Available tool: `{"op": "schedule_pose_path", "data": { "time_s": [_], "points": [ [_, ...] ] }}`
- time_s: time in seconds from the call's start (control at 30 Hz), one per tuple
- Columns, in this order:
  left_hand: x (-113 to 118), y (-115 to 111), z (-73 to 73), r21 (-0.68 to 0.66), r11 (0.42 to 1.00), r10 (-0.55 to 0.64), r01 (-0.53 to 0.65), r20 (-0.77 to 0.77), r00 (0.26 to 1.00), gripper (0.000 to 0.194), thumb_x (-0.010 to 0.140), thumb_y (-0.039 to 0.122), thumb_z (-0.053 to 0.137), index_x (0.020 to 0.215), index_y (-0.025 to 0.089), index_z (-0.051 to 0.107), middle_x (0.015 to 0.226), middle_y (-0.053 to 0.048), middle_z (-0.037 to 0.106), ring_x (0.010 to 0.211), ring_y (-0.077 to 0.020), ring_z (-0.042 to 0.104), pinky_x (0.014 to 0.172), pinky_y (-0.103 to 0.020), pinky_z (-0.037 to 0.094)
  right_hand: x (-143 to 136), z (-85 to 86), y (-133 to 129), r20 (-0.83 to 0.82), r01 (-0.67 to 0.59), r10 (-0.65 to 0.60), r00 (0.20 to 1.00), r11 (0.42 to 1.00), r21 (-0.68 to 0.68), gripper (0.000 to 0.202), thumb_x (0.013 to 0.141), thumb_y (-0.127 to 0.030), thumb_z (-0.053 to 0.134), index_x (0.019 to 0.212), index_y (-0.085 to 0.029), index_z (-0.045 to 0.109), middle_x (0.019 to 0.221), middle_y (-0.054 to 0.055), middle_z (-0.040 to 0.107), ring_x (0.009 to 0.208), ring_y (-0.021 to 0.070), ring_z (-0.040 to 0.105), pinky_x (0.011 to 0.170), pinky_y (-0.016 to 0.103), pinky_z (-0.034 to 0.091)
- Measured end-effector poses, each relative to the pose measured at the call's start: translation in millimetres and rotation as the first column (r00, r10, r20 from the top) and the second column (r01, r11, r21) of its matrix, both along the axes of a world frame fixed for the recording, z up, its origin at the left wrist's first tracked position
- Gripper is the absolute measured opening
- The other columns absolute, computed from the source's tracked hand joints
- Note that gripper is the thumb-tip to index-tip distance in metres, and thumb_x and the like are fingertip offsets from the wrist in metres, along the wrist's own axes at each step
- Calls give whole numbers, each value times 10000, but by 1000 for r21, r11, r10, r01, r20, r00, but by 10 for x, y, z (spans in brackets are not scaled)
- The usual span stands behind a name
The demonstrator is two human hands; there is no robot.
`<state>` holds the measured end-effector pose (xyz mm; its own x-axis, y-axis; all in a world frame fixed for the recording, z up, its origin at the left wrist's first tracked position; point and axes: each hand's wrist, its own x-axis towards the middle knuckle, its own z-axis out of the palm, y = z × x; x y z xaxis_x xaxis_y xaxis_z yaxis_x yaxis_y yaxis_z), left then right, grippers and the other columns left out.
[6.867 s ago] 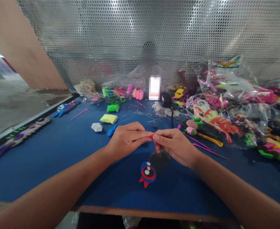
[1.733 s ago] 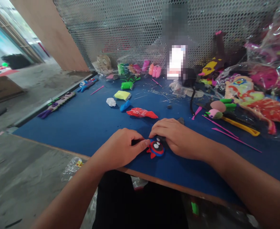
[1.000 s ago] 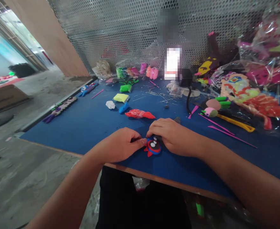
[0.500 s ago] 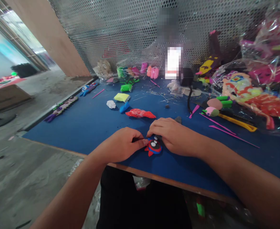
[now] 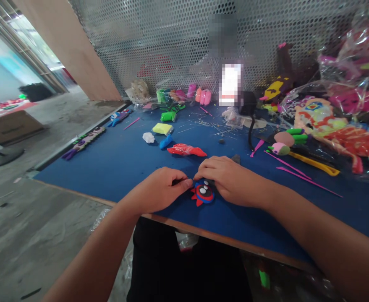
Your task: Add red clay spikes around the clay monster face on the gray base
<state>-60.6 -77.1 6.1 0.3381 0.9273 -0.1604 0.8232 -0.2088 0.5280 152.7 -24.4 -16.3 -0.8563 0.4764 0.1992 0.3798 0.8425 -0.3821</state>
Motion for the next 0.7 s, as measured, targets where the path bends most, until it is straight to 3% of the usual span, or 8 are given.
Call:
{"op": "schedule_pose_path", "data": {
  "time_s": [0.1, 0.2, 0.27, 0.37, 0.53, 0.7],
  "points": [
    [-51, -108, -48, 113, 990, 74, -90, 132, 988, 284, 937, 389, 452, 976, 206, 665, 863, 3, 678, 748, -137, 587, 660, -239, 427, 19, 49, -17, -13, 14, -14, 1000, 1000, 9, 490, 775, 26, 426, 1151, -198, 647, 1139, 75, 640, 1075, 233, 553, 935, 423, 391],
    [-105, -273, -144, 241, 958, 109, -155, 193, 975, 256, 942, 353, 467, 1035, 214, 661, 969, -30, 675, 836, -156, 609, 730, -265, 462, 51, 104, -39, -37, -9, 10, 999, 1000, 28, 341, 846, -84, 497, 1095, -214, 691, 1157, 77, 648, 1101, 239, 554, 957, 429, 385],
    [-123, -379, -213, 318, 938, 81, -135, 177, 981, 241, 940, 328, 481, 1048, 222, 669, 1021, -48, 657, 902, -171, 602, 803, -295, 469, 69, 121, -44, -29, -41, 42, 999, 999, 28, 255, 879, -213, 555, 1085, -237, 704, 1192, 74, 645, 1143, 256, 544, 983, 451, 369],
    [-108, -478, -290, 424, 903, 23, -65, 101, 995, 242, 943, 294, 487, 1107, 236, 655, 1092, -56, 628, 997, -185, 568, 901, -344, 440, 80, 113, -28, 25, -58, 58, 998, 998, 12, 282, 893, -348, 576, 1141, -268, 685, 1248, 73, 627, 1196, 276, 520, 1005, 481, 351],
    [-47, -503, -337, 476, 877, -19, 64, -99, 995, 287, 951, 362, 473, 1191, 289, 613, 1224, -43, 590, 1109, -242, 494, 929, -437, 374, 85, 104, -4, 107, -36, 37, 994, 999, -9, 355, 900, -442, 556, 1226, -322, 630, 1332, 57, 568, 1252, 271, 476, 1023, 482, 348],
    [-35, -513, -353, 514, 852, -26, 101, -152, 988, 325, 946, 415, 464, 1217, 297, 600, 1256, -48, 577, 1128, -263, 478, 928, -447, 348, 80, 124, -12, 139, -2, 6, 990, 1000, -29, 369, 883, -469, 572, 1225, -344, 628, 1344, 52, 554, 1262, 278, 462, 1027, 491, 355]
  ]
}}
